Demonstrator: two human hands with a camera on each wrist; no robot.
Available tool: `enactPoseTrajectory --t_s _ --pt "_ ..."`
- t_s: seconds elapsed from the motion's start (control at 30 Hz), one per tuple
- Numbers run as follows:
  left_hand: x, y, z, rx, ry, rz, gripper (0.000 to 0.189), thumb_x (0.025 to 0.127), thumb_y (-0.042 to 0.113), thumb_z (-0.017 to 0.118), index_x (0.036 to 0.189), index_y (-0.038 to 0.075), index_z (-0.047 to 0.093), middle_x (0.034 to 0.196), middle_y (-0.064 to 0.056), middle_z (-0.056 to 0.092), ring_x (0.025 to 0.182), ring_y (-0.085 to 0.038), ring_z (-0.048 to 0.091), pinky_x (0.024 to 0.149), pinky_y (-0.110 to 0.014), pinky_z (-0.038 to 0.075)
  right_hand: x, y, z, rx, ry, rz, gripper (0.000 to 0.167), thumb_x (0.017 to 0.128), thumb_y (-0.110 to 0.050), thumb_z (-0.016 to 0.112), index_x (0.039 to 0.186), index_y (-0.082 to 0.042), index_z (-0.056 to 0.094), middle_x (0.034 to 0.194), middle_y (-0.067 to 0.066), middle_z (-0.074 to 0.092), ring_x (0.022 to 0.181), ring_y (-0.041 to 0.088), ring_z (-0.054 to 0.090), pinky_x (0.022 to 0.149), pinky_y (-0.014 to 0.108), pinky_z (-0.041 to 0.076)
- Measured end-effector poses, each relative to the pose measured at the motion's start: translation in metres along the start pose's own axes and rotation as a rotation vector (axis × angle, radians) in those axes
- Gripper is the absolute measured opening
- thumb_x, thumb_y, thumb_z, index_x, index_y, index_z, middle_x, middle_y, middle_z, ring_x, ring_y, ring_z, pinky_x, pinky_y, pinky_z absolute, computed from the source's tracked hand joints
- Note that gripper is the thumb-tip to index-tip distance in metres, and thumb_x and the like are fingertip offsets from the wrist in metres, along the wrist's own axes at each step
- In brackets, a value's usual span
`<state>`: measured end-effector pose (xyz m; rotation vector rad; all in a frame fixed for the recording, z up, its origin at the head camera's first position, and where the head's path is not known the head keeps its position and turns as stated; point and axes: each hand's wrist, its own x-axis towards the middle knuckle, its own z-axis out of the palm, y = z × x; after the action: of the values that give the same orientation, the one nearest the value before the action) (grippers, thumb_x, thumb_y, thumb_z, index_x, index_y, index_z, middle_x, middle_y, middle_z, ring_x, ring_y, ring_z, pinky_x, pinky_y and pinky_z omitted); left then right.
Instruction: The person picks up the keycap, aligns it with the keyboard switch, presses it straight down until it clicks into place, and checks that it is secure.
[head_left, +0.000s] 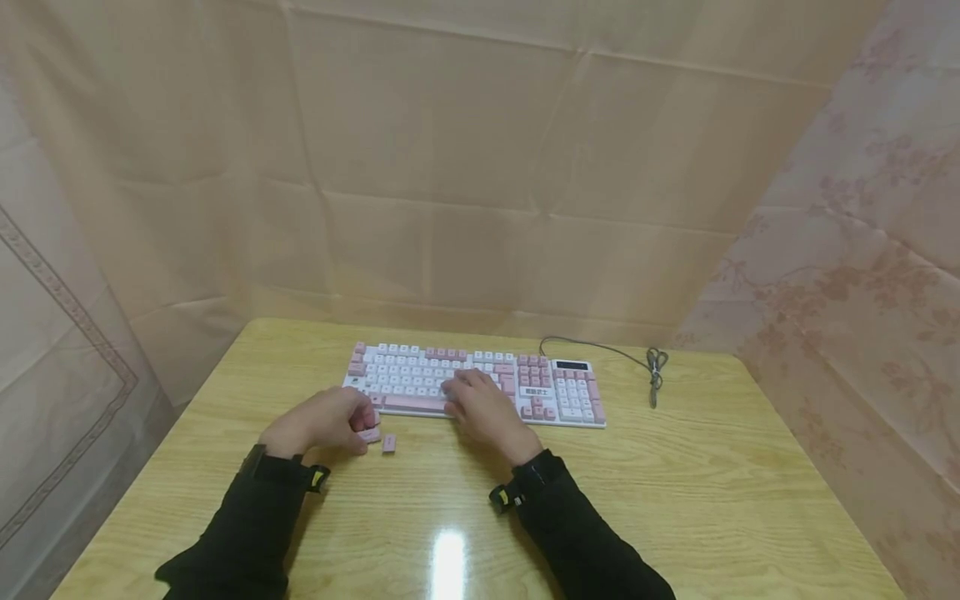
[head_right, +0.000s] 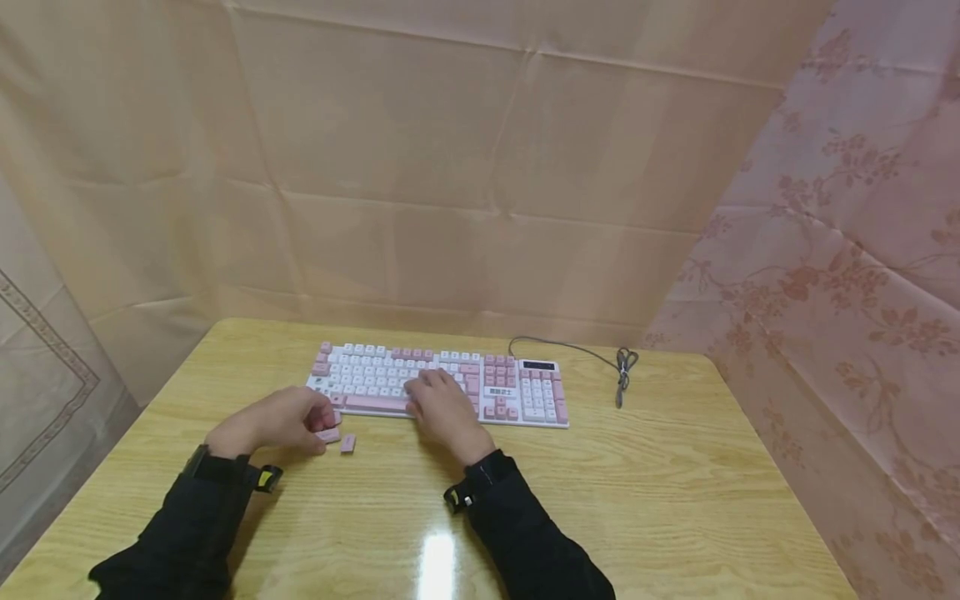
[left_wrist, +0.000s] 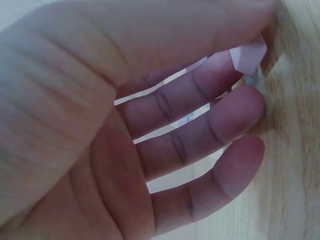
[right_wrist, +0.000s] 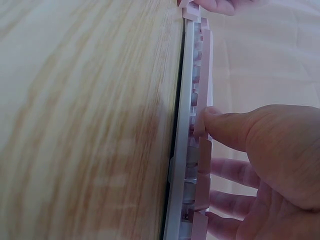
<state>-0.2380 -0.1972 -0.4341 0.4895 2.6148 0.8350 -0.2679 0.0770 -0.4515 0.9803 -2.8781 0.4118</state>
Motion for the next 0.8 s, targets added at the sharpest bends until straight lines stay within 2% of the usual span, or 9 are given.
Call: enactPoseTrajectory --t_s 0.23,0.5,0.73,0.8 --pt "0.0006 -0.0032 0.0007 0.008 0.0 0.026 0.019 0.08 0.0 0.084 0.09 0.01 0.07 0.076 0.001 0.057 0.074 -0.017 0.052 0.07 -0.035 0.046 -0.0004 0.0008 0.0013 0.003 0.011 -0.009 0.033 0.101 -0.022 0.063 0.131 -0.009 0.063 0.141 0.018 0.056 0.134 0.035 0.048 0.113 0.05 0.035" --pt "0.0001 -0.0027 0.0002 0.006 0.0 0.016 0.017 0.081 0.001 0.082 0.09 0.01 0.071 0.078 0.001 0.057 0.075 -0.018 0.052 0.071 -0.035 0.045 0.0003 0.0011 0.0025 -0.008 0.002 0.007 0.033 0.102 -0.022 0.062 0.132 -0.009 0.063 0.143 0.018 0.055 0.135 0.034 0.048 0.114 0.049 0.035" --pt "-0.0007 -0.0027 -0.0044 0.027 0.034 0.074 0.016 0.082 -0.001 0.08 0.092 0.009 0.072 0.081 0.001 0.06 0.076 -0.017 0.053 0.071 -0.036 0.047 0.0007 0.0011 0.0028 -0.003 -0.01 0.018 0.034 0.101 -0.022 0.063 0.133 -0.01 0.063 0.144 0.018 0.054 0.136 0.035 0.047 0.114 0.05 0.035" --pt "0.0 -0.0027 -0.0053 0.023 0.053 0.073 0.016 0.083 0.0 0.079 0.093 0.01 0.073 0.083 0.002 0.062 0.077 -0.016 0.054 0.072 -0.037 0.048 0.0008 0.0009 0.0026 -0.001 -0.02 0.027 0.035 0.102 -0.022 0.063 0.134 -0.01 0.062 0.145 0.017 0.053 0.137 0.034 0.046 0.114 0.05 0.034"
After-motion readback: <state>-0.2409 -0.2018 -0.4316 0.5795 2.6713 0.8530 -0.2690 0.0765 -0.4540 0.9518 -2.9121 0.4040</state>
